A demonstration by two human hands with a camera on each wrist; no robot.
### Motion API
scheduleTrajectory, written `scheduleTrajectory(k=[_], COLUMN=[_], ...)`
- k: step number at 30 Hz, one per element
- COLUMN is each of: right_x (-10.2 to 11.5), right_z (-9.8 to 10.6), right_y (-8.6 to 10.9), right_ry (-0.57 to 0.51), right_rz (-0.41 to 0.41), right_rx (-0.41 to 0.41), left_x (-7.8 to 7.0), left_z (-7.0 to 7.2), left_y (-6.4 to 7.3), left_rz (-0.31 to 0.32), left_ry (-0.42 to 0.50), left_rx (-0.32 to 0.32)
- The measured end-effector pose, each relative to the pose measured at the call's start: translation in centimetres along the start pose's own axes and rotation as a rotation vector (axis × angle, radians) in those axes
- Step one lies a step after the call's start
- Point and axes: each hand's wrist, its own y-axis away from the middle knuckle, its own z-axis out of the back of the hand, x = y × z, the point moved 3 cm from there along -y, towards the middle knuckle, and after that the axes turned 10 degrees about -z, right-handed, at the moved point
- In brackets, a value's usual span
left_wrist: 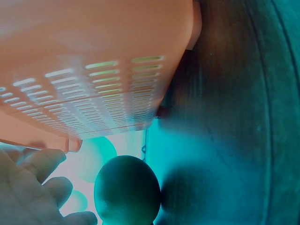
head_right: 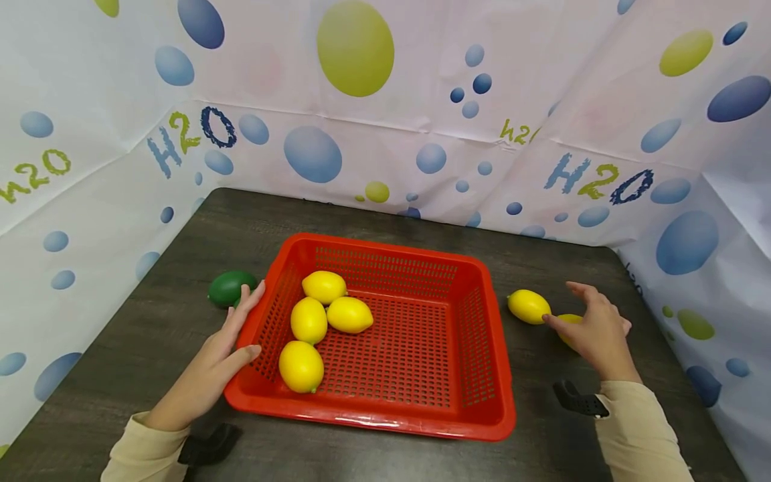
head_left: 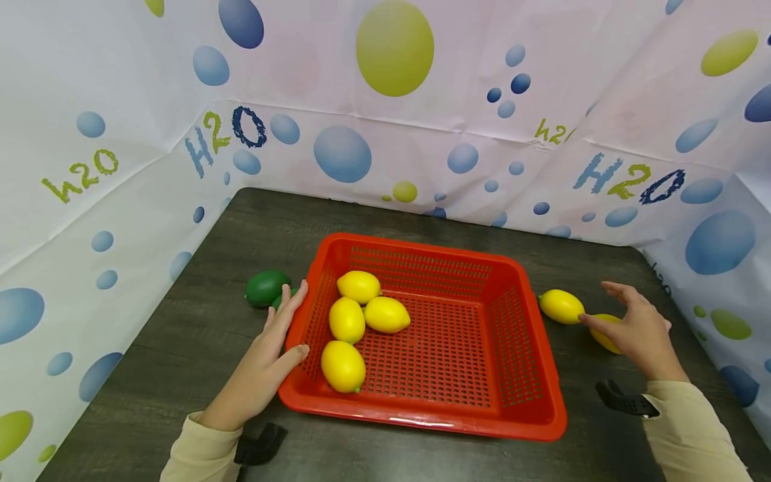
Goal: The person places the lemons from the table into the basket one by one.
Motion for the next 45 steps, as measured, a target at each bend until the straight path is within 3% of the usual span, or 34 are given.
scheduleTrajectory(k=[13, 28, 38, 45], right_x=[-2.1, -2.6, -3.3, -5.0], right_z=[-0.9, -2.2, -2.3, -2.0], right_y=[-0.2, 0.1, 0.4, 1.1], right_ry=[0.045, -0.004, 0.005, 0.025], right_rz=[-0.002, 0.003, -0.024, -0.045], right_rx=[0.004, 0.02, 0.022, -0.005], left_x=[0.1, 0.0, 0.0, 0.2], left_z=[0.0, 0.0, 0.0, -0.1], left_y=[0.0, 0.0, 0.0, 0.0], left_rz=[-0.002, 0.001, -0.002, -0.002], left_ry=[0.001, -0.005, 0.001, -0.003], left_rx=[0.006, 0.007, 0.006, 0.007])
